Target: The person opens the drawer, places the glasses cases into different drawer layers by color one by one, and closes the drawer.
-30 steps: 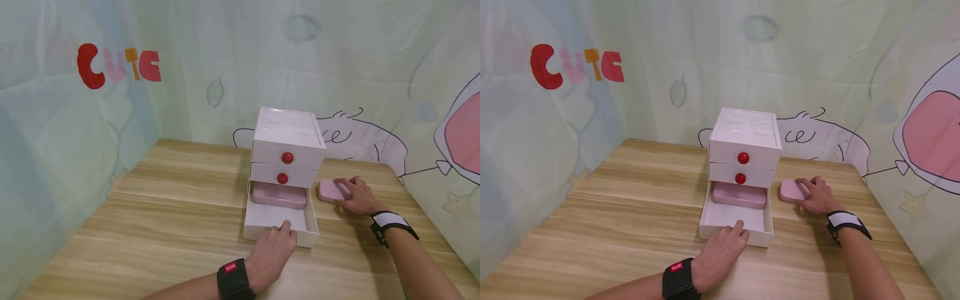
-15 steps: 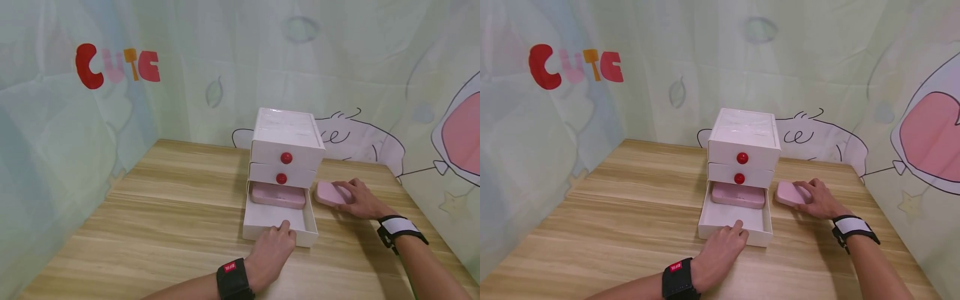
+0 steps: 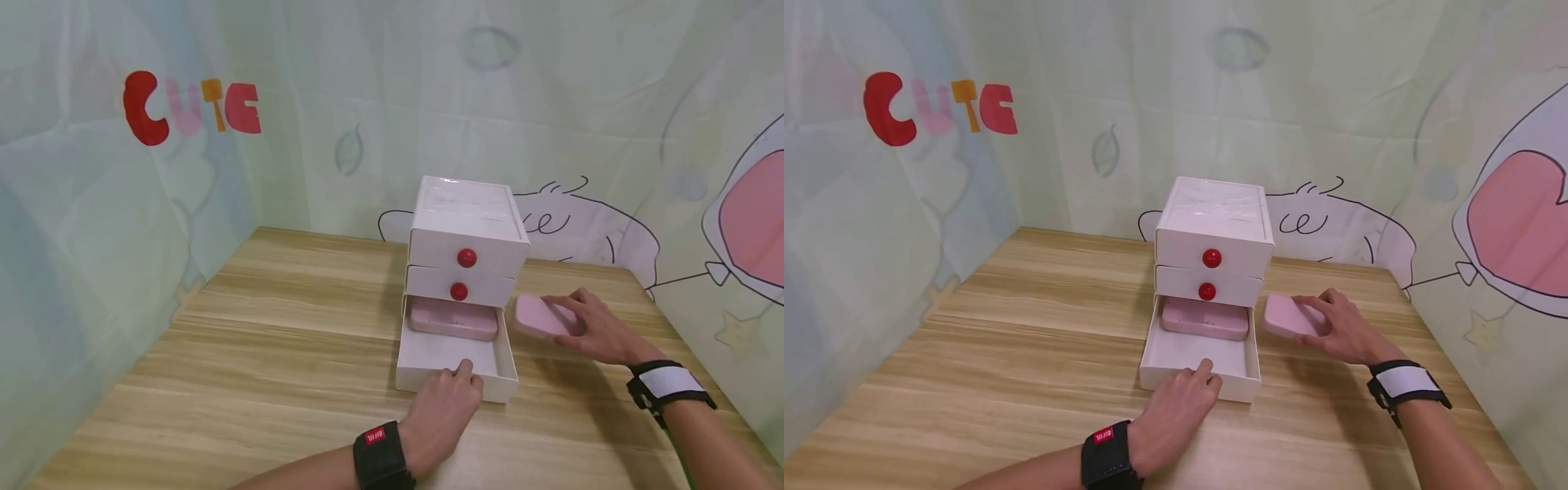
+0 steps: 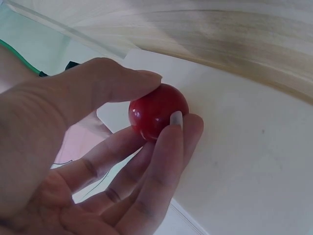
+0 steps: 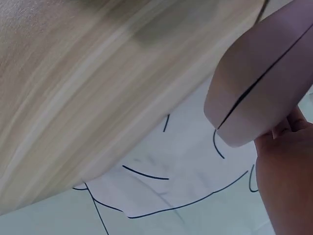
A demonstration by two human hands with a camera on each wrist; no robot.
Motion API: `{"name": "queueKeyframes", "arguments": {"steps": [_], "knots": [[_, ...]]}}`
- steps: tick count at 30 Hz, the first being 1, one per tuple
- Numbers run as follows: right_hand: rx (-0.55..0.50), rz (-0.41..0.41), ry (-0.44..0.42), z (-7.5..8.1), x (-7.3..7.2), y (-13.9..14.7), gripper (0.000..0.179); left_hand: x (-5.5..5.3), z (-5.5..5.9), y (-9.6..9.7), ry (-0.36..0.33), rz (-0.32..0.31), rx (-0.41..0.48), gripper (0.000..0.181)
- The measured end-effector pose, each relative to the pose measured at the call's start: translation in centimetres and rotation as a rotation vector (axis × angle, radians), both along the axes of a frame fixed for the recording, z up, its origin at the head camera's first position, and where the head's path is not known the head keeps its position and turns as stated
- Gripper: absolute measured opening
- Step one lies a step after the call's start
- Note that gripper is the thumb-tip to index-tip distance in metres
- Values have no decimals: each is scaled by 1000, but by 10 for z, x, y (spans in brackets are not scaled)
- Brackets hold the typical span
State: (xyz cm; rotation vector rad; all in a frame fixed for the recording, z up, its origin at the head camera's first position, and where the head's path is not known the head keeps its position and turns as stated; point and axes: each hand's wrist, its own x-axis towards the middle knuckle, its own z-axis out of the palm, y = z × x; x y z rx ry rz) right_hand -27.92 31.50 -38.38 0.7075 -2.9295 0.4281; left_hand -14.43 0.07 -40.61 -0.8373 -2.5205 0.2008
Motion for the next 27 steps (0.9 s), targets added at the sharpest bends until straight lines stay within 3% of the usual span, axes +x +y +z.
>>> {"name": "queueKeyframes", "arguments": {"steps": [5, 14, 21, 27], "knots": [[3, 29, 37, 8, 10, -3, 68, 0, 0, 1, 4, -1, -4, 26], [-16, 36, 19, 18, 29, -17, 69, 2, -3, 0, 26, 4, -3, 26], [-11, 91, 81, 22, 33, -32, 66, 0, -2, 0, 19, 4, -12, 24], [10, 113, 51, 27, 38, -52, 65, 0, -4, 1, 39, 7, -3, 23]]}}
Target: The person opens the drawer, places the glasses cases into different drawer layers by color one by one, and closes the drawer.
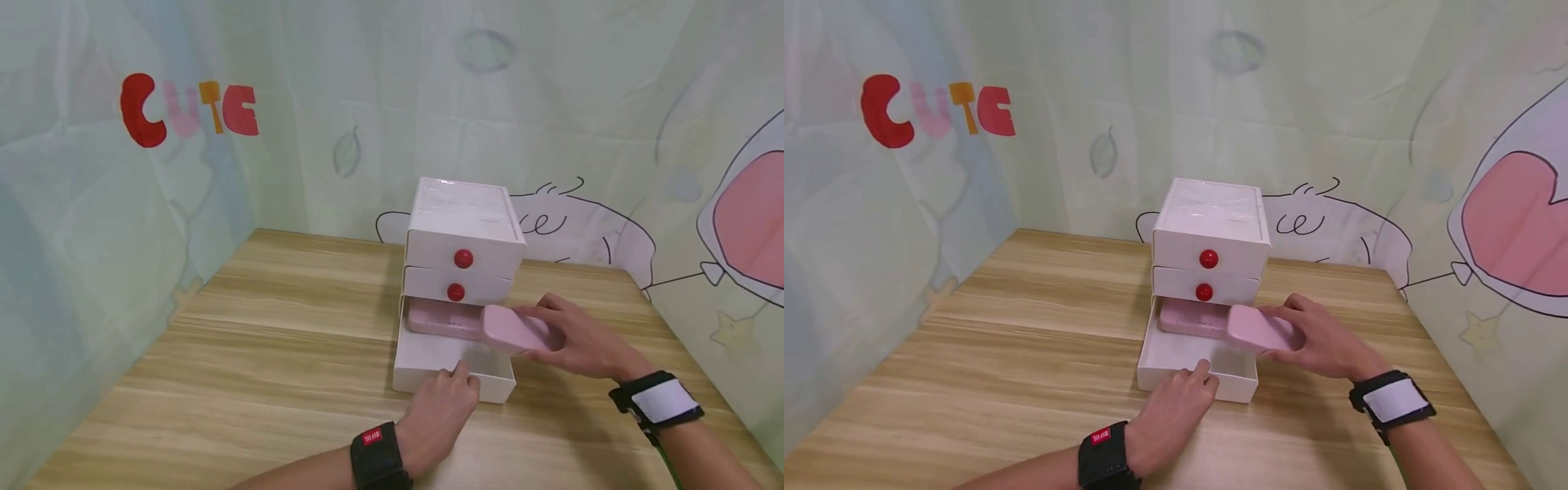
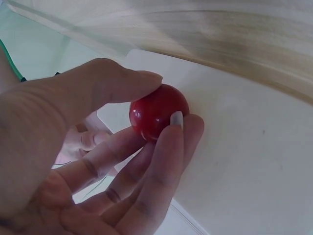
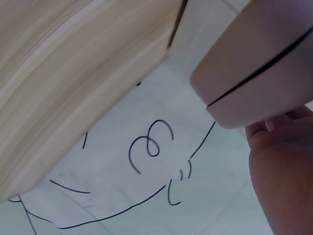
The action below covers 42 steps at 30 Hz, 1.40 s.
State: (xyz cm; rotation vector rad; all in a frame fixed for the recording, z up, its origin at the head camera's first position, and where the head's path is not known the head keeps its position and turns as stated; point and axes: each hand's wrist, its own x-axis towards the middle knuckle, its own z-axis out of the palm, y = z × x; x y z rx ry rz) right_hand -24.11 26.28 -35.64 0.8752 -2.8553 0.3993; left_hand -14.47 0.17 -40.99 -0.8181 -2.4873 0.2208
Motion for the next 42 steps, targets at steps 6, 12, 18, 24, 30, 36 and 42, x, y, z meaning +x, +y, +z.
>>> {"name": "queueKeyframes", "arguments": {"steps": [6, 12, 18, 24, 30, 36, 42], "knots": [[3, 56, 13, -2, 1, -20, 66, -1, 0, 0, 7, -3, 4, 19], [17, 77, -3, -7, 1, -39, 72, 0, 2, 1, -6, 11, -9, 20], [15, 123, 28, -8, -1, -54, 73, 0, 3, 2, -41, 22, -17, 22], [44, 141, 58, -8, -4, -68, 70, 0, 3, 1, -70, 17, -16, 25], [84, 156, 87, -10, -7, -82, 68, -1, 1, 1, -64, 13, -4, 23], [104, 158, 78, -10, -9, -96, 66, -2, -1, 1, -38, 12, 3, 24], [111, 170, 80, -15, -14, -106, 69, -1, 0, 1, -47, 15, -2, 26]]}}
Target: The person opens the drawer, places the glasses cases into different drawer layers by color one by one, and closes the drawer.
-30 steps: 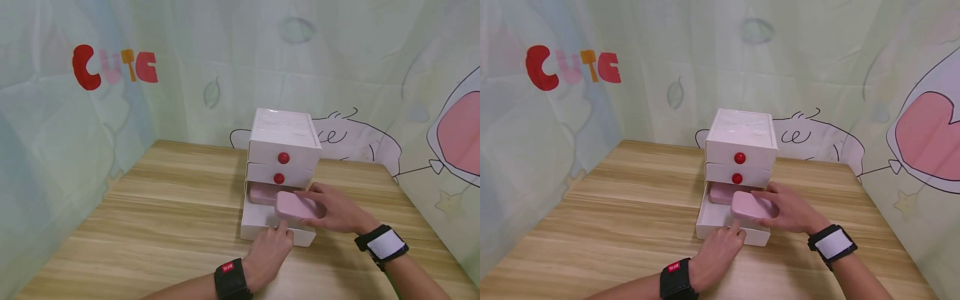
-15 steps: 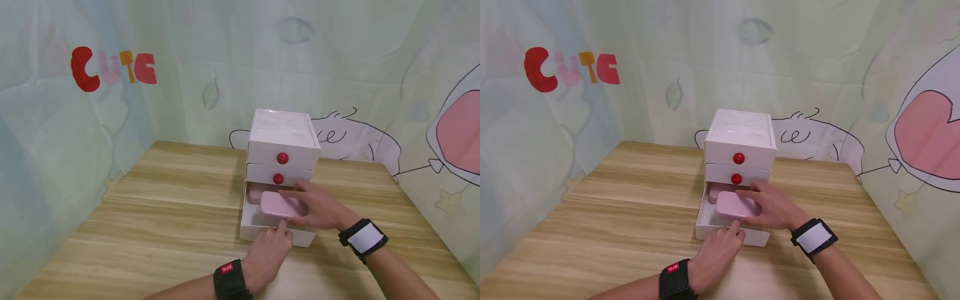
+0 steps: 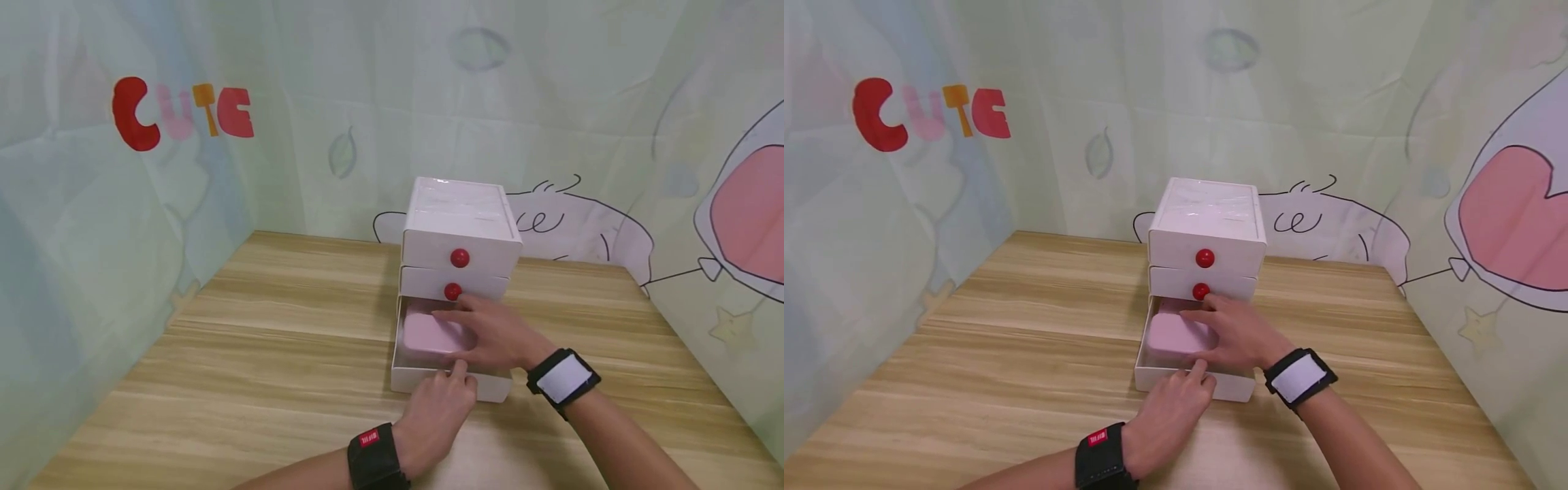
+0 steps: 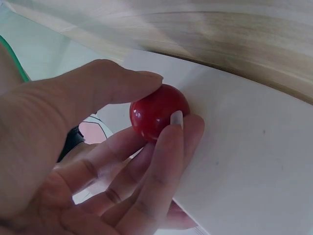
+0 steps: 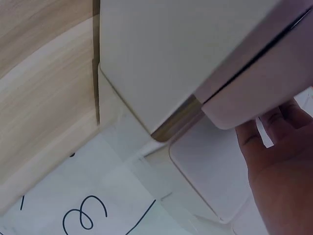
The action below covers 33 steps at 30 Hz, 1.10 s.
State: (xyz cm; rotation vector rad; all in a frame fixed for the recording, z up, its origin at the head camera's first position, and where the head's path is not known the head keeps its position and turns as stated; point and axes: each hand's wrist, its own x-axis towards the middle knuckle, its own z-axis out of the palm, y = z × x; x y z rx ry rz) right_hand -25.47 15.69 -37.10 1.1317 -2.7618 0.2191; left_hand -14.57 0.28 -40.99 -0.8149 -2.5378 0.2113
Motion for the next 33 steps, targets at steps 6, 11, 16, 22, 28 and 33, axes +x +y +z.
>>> {"name": "queueKeyframes", "arguments": {"steps": [6, 11, 16, 22, 28, 33], "knots": [[12, -25, -57, -6, -3, -5, 70, 0, 1, 0, 21, 9, -15, 24], [48, -38, -93, -12, -3, -5, 69, 0, 1, 0, 22, 8, -18, 23], [70, -21, -90, -19, -5, -6, 60, 0, -1, -1, 37, 10, -20, 21], [89, 4, -59, -24, -8, -6, 52, 0, -2, -1, 36, 10, -4, 20], [113, 29, -1, -27, -8, -6, 51, 0, 1, -1, 14, -2, -8, 21], [111, 43, 47, -29, -8, -6, 48, -1, -1, 0, 16, 1, -13, 21]]}}
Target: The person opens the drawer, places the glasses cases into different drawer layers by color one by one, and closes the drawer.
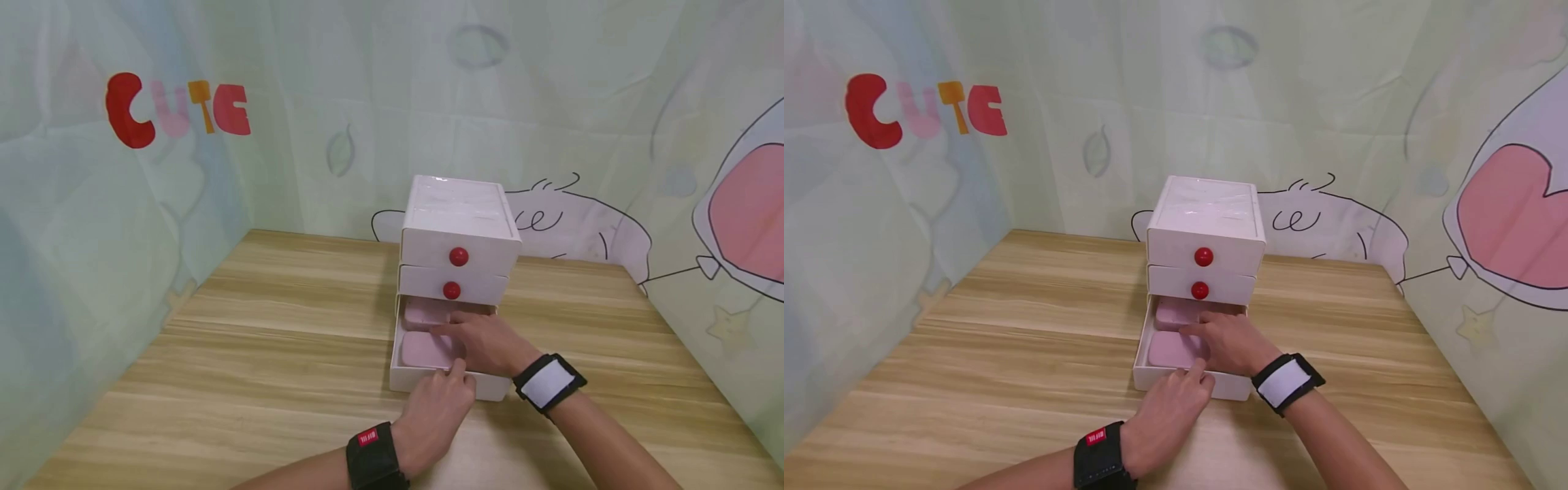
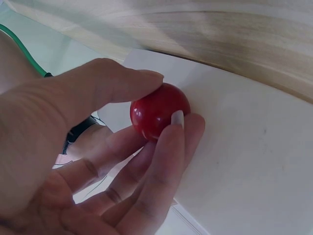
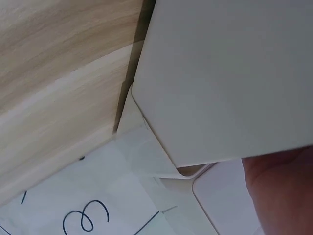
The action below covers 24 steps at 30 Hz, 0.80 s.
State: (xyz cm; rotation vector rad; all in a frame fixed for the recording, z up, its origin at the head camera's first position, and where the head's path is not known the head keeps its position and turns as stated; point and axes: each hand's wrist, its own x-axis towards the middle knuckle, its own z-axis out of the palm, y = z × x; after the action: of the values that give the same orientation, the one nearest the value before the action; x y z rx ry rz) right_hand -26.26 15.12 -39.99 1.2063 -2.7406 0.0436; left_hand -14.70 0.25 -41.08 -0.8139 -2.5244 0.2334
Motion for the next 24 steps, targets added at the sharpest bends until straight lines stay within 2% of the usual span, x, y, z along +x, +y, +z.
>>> {"name": "queueKeyframes", "arguments": {"steps": [6, 11, 14, 16, 18, 20, 24], "knots": [[-9, 13, 27, -1, 1, 0, 47, -1, 0, 0, -9, -3, 13, 20], [-32, -10, -48, 1, 1, 2, 47, 0, 0, -1, 24, -11, 16, 21], [-122, -42, -106, 8, 1, 6, 38, 1, -2, -1, 48, -15, 24, 22], [-221, -54, -108, 17, 1, 10, 30, 1, -2, -1, 54, -18, 32, 22], [-324, -57, -44, 28, 1, 15, 18, 1, -2, -2, 53, -18, 35, 22], [-431, -74, 57, 41, 0, 21, 9, 1, -2, -2, 49, -21, 37, 23], [-645, -152, 281, 66, -5, 34, 11, 0, -2, -2, 43, -27, 41, 21]]}}
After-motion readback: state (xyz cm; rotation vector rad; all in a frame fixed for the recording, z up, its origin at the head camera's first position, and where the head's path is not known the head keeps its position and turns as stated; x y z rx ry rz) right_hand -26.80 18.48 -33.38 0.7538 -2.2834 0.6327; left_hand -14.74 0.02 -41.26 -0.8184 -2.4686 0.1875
